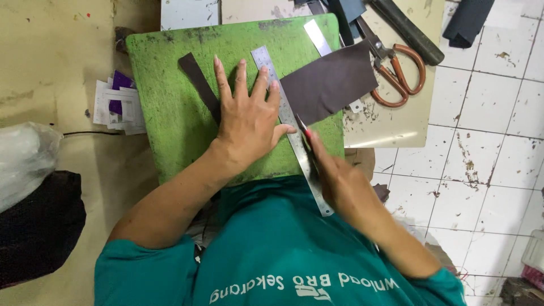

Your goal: Cutting strips of leather using a ruler and a utility knife on a cutting mat

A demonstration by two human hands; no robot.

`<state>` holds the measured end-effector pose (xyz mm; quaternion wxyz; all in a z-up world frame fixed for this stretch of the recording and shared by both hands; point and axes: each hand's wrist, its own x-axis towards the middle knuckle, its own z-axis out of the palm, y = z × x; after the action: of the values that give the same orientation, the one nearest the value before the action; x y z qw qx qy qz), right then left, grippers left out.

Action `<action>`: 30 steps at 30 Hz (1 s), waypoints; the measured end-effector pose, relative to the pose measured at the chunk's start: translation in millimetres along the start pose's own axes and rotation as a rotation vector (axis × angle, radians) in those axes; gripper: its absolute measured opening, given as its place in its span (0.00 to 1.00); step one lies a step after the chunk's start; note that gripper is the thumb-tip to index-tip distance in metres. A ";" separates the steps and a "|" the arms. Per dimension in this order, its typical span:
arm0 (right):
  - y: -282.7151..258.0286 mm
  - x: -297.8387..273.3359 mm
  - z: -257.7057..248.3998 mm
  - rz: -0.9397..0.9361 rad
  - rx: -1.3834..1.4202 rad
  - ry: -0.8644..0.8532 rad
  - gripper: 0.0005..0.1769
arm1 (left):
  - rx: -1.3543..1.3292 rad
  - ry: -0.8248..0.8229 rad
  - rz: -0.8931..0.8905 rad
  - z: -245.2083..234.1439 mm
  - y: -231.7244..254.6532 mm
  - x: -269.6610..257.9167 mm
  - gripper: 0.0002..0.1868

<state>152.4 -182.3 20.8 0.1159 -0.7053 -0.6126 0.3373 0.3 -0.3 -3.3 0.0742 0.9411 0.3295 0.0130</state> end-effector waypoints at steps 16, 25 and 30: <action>80.5 -32.1 90.5 -0.125 0.094 0.560 0.53 | -0.241 0.280 -0.163 77.2 -40.4 11.6 0.24; 69.3 -27.0 46.6 -0.136 0.244 0.604 0.34 | -0.359 0.138 -0.249 62.9 -25.4 21.1 0.13; 75.8 -31.8 53.3 -0.204 0.232 0.474 0.36 | -0.472 -0.231 -0.301 -19.5 -39.9 -9.4 0.07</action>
<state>178.3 -242.4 -52.0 0.3694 -0.6814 -0.5933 0.2173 -33.2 27.2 10.3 0.3290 0.8337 0.4426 -0.0288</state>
